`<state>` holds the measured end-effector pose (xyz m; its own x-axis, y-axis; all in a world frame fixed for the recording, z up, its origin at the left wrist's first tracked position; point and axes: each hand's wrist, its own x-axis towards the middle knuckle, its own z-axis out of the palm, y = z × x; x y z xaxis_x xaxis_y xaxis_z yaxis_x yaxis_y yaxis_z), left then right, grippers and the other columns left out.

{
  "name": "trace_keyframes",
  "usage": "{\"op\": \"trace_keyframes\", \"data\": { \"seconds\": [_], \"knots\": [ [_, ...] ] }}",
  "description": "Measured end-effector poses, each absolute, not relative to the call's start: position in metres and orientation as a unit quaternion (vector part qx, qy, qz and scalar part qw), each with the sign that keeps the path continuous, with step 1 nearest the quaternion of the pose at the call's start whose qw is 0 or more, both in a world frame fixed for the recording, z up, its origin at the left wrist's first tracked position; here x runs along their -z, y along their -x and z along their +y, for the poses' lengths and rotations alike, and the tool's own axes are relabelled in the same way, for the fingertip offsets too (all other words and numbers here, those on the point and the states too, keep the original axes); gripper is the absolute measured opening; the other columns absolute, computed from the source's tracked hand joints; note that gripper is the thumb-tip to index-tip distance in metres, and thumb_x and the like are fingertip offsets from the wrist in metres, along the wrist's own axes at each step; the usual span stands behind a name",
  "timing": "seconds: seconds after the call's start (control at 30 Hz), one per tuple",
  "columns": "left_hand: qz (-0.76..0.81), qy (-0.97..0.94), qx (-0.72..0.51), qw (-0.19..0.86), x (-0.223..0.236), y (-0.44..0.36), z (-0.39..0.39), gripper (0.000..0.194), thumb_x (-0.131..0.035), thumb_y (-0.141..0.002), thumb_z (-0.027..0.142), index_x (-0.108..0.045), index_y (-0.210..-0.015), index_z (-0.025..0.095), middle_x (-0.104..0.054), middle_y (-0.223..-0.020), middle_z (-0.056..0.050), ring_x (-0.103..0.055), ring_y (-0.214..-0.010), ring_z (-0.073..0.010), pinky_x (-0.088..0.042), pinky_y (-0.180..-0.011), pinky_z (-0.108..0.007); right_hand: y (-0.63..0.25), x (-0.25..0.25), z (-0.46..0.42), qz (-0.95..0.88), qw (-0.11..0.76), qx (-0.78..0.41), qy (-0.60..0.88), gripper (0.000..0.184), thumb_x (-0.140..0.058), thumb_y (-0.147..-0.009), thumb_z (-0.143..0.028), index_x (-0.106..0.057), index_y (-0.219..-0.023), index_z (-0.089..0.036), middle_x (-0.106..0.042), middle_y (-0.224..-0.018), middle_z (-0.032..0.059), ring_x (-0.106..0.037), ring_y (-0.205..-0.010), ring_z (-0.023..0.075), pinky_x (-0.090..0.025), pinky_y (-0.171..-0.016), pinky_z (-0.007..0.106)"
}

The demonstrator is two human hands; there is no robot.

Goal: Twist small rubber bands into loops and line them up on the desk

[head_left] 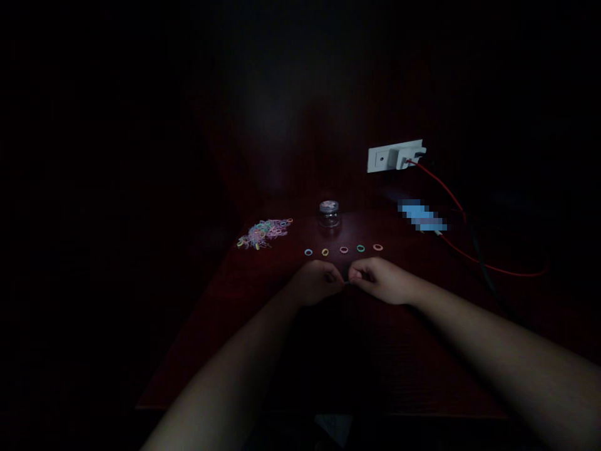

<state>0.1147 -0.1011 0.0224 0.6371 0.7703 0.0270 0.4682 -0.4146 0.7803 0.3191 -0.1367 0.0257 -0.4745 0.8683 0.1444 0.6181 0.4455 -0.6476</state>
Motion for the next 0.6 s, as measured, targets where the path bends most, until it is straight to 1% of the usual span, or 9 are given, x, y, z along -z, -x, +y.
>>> {"op": "trace_keyframes", "data": {
  "seconds": [0.2, 0.4, 0.6],
  "knots": [
    [0.383, -0.819, -0.198, 0.377, -0.0212, -0.1155, -0.1014, 0.017, -0.061, -0.073, 0.03, -0.069, -0.077, 0.015, -0.067, -0.068, -0.002, -0.057, -0.059, -0.0109, -0.041, -0.051, -0.02, -0.3203, -0.022, -0.1344, -0.814, 0.237, -0.276, 0.453, 0.014, -0.049, -0.084, -0.026, -0.056, -0.075, -0.018, -0.053, -0.066, -0.0015, -0.045, -0.059, 0.0107, -0.034, -0.055, 0.023],
    [0.379, -0.823, -0.207, 0.368, -0.0205, -0.1159, -0.1005, 0.017, -0.059, -0.076, 0.029, -0.068, -0.078, 0.015, -0.068, -0.073, -0.003, -0.059, -0.063, -0.0118, -0.042, -0.055, -0.021, -0.321, -0.0213, -0.1322, -0.795, 0.248, -0.301, 0.465, 0.014, -0.05, -0.084, -0.026, -0.059, -0.078, -0.016, -0.055, -0.068, -0.0003, -0.047, -0.061, 0.0114, -0.037, -0.057, 0.024],
    [0.374, -0.808, -0.237, 0.388, -0.021, -0.1163, -0.1022, 0.013, -0.059, -0.077, 0.026, -0.063, -0.078, 0.014, -0.062, -0.068, 0.0, -0.053, -0.058, -0.0093, -0.039, -0.052, -0.019, -0.3208, -0.0243, -0.1314, -0.787, 0.256, -0.302, 0.473, 0.013, -0.049, -0.084, -0.023, -0.059, -0.08, -0.016, -0.057, -0.068, 0.0004, -0.048, -0.06, 0.0118, -0.037, -0.056, 0.024]
  ]
}}
